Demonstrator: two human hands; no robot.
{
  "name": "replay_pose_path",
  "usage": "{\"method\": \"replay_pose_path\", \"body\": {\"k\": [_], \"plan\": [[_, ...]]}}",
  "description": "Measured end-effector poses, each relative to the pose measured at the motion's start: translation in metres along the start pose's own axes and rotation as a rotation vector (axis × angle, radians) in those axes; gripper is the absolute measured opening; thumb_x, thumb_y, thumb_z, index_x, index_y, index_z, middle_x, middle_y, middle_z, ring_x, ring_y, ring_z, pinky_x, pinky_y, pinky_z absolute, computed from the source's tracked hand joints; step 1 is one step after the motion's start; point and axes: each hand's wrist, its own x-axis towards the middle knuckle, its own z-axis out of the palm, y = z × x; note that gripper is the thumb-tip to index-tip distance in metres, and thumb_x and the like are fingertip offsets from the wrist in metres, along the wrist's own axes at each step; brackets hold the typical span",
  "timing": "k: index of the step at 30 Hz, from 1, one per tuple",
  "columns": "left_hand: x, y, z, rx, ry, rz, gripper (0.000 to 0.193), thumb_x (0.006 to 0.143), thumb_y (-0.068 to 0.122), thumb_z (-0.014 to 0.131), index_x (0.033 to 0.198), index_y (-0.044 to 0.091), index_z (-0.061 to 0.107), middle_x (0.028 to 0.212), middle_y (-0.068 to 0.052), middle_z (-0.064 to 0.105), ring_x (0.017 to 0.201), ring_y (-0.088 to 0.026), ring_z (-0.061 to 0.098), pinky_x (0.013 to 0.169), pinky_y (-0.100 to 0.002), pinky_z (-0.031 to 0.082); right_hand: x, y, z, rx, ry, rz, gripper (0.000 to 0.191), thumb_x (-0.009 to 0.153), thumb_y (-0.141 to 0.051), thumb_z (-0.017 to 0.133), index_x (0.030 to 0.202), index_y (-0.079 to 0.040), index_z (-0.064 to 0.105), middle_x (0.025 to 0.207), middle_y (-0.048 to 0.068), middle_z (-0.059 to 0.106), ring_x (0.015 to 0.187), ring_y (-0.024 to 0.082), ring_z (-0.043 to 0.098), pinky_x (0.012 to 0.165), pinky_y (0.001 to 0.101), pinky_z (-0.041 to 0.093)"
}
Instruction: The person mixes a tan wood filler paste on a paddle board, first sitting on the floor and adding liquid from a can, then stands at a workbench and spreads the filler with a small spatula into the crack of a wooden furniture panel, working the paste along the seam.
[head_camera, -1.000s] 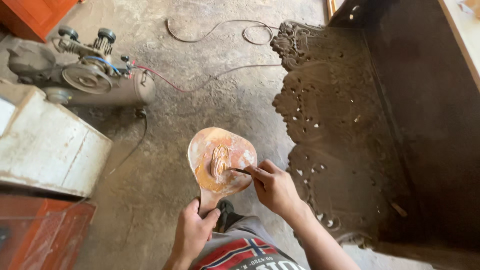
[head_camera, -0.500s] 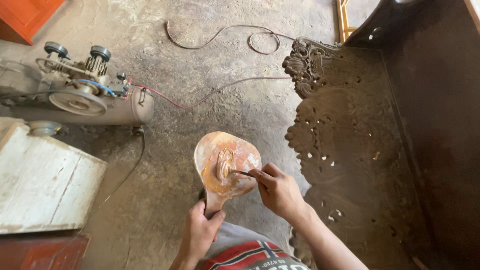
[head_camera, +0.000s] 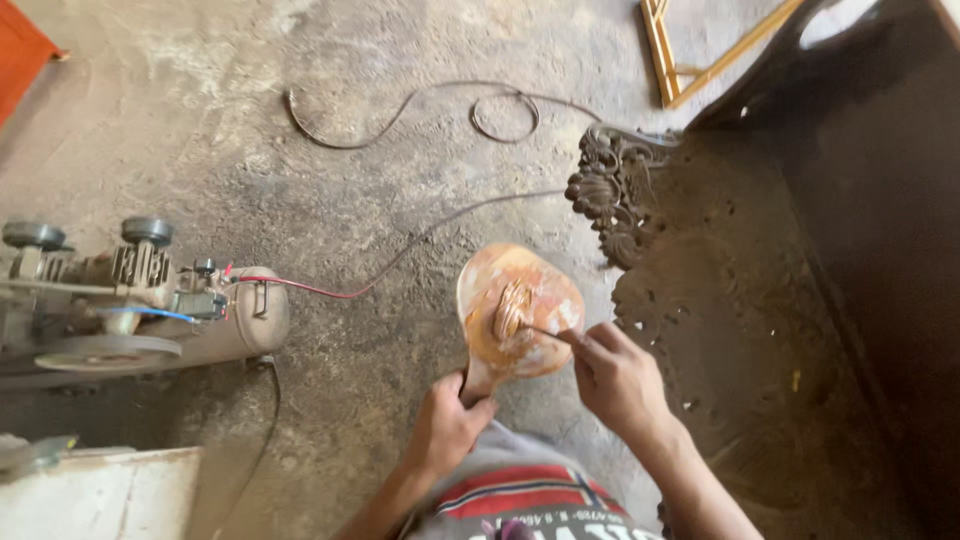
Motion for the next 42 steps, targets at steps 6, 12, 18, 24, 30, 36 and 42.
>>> {"method": "replay_pose_path", "body": {"k": [6,12,18,24,30,36,42], "plan": [[0.111,0.035,-0.023,-0.056,-0.151,-0.044,0.027,0.089,0.024,0.07,0.08,0.0,0.063,0.056,-0.003,0.061,0.039,-0.01,0.052,0.036,-0.03,0.041,0.072,0.043,0.029,0.0,0.035,0.177,0.032,0.085,-0.002,0.067,0.112,-0.016,0.076,0.083,0.008,0.065,0.068,0.03,0.067,0.058,0.0415,0.054],[0.242,0.061,-0.038,0.043,-0.183,-0.033,0.026,0.09,0.022,0.071,0.078,0.001,0.062,0.056,-0.003,0.063,0.04,-0.009,0.054,0.036,-0.03,0.042,0.157,0.103,0.088,0.045,0.096,0.242,0.033,0.085,0.0,0.068,0.114,-0.015,0.076,0.089,0.009,0.067,0.073,0.029,0.068,0.061,0.0405,0.055],[0.402,0.098,-0.055,0.118,-0.177,-0.017,0.022,0.094,0.021,0.068,0.082,0.003,0.061,0.059,-0.001,0.064,0.043,-0.009,0.055,0.04,-0.029,0.044,0.291,0.186,0.121,-0.097,0.116,0.177,0.031,0.089,0.0,0.072,0.114,-0.015,0.079,0.095,0.007,0.068,0.077,0.026,0.067,0.063,0.0383,0.054],[0.545,0.154,-0.07,0.114,-0.174,0.091,0.017,0.095,0.017,0.067,0.087,0.003,0.063,0.062,-0.002,0.064,0.049,-0.008,0.058,0.044,-0.028,0.045,0.439,0.258,0.136,-0.098,0.183,0.165,0.033,0.095,0.001,0.073,0.122,-0.017,0.078,0.102,0.002,0.068,0.085,0.021,0.068,0.068,0.0357,0.055],[0.681,0.178,-0.073,0.042,-0.171,-0.033,0.017,0.093,0.017,0.068,0.085,0.003,0.062,0.059,-0.002,0.062,0.041,-0.009,0.053,0.037,-0.028,0.041,0.553,0.325,0.173,-0.117,0.004,0.055,0.041,0.079,0.004,0.07,0.114,-0.016,0.081,0.089,0.004,0.065,0.075,0.024,0.067,0.059,0.0367,0.054],[0.847,0.199,-0.069,0.044,-0.292,0.032,0.014,0.088,0.014,0.071,0.086,0.001,0.065,0.064,-0.003,0.062,0.042,-0.009,0.054,0.037,-0.028,0.042,0.664,0.415,0.222,-0.172,0.151,0.248,0.036,0.085,0.002,0.066,0.115,-0.014,0.078,0.094,0.008,0.067,0.074,0.026,0.067,0.062,0.0383,0.056],[1.043,0.252,-0.069,0.275,-0.506,0.238,0.027,0.08,0.017,0.078,0.098,0.0,0.069,0.079,-0.012,0.073,0.067,-0.02,0.069,0.06,-0.036,0.054,0.774,0.472,0.252,-0.171,0.18,0.526,0.028,0.088,-0.003,0.067,0.112,-0.013,0.077,0.094,0.009,0.068,0.076,0.03,0.069,0.064,0.0409,0.056]]}}
